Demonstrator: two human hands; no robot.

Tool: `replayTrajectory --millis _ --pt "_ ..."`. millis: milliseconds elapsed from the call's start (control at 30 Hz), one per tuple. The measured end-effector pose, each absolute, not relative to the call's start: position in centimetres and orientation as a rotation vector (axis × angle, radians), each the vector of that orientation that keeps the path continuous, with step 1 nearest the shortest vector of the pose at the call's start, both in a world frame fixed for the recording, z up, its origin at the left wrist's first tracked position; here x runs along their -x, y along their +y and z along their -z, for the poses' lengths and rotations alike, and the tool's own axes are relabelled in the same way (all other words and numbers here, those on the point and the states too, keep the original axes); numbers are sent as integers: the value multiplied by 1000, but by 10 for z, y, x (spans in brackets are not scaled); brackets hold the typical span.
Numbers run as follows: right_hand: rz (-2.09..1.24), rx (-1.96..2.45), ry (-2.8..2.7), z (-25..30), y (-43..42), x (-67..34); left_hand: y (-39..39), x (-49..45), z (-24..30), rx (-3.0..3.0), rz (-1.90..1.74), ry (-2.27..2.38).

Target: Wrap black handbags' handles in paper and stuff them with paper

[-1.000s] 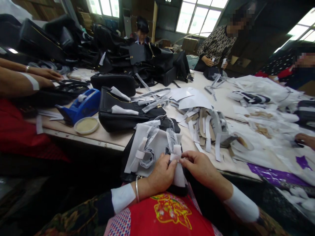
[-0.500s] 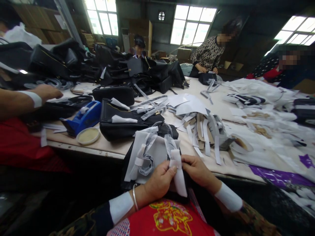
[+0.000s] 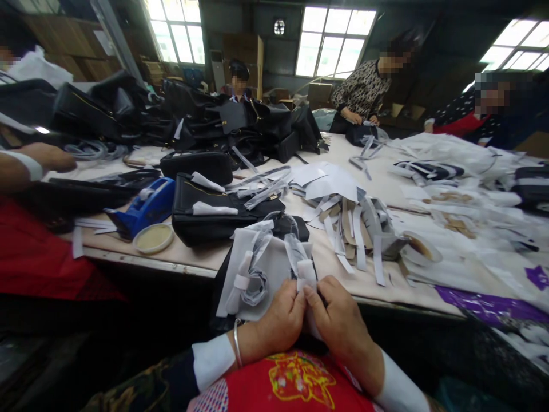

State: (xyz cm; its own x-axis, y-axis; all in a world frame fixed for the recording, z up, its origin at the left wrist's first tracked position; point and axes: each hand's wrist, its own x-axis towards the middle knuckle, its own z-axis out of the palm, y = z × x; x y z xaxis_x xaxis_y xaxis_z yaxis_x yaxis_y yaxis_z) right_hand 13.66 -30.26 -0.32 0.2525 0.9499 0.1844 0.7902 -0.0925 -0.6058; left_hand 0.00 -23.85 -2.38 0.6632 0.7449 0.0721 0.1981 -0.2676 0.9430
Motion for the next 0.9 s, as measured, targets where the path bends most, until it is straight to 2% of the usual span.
replayTrajectory --millis 133,233,300,367,433,600,700,800,900 --pt "-605 1848 -1430 9 -291 -142 -237 3 17 -1996 -560 659" --pt "-1002 1680 -1189 14 -291 -153 -235 12 7 -2032 -418 753" --pt "-1261 1545 -944 18 -293 -159 -235 18 2 -2033 -458 823" --pt "-1377 1458 -782 20 -297 -162 -234 22 -2 -2001 -567 882" --pt "-1323 1501 -841 17 -300 -158 -233 23 -4 -1940 -626 940" --pt "-671 1631 -1603 -1 -313 -141 -229 12 -7 -1625 -581 905" --pt "-469 1628 -1654 -4 -318 -147 -227 4 3 -1243 -637 810" --pt "-524 1741 -1304 -3 -315 -161 -228 -4 19 -943 -679 662" --pt "-882 1748 -1125 -3 -306 -165 -231 -8 32 -820 -665 581"
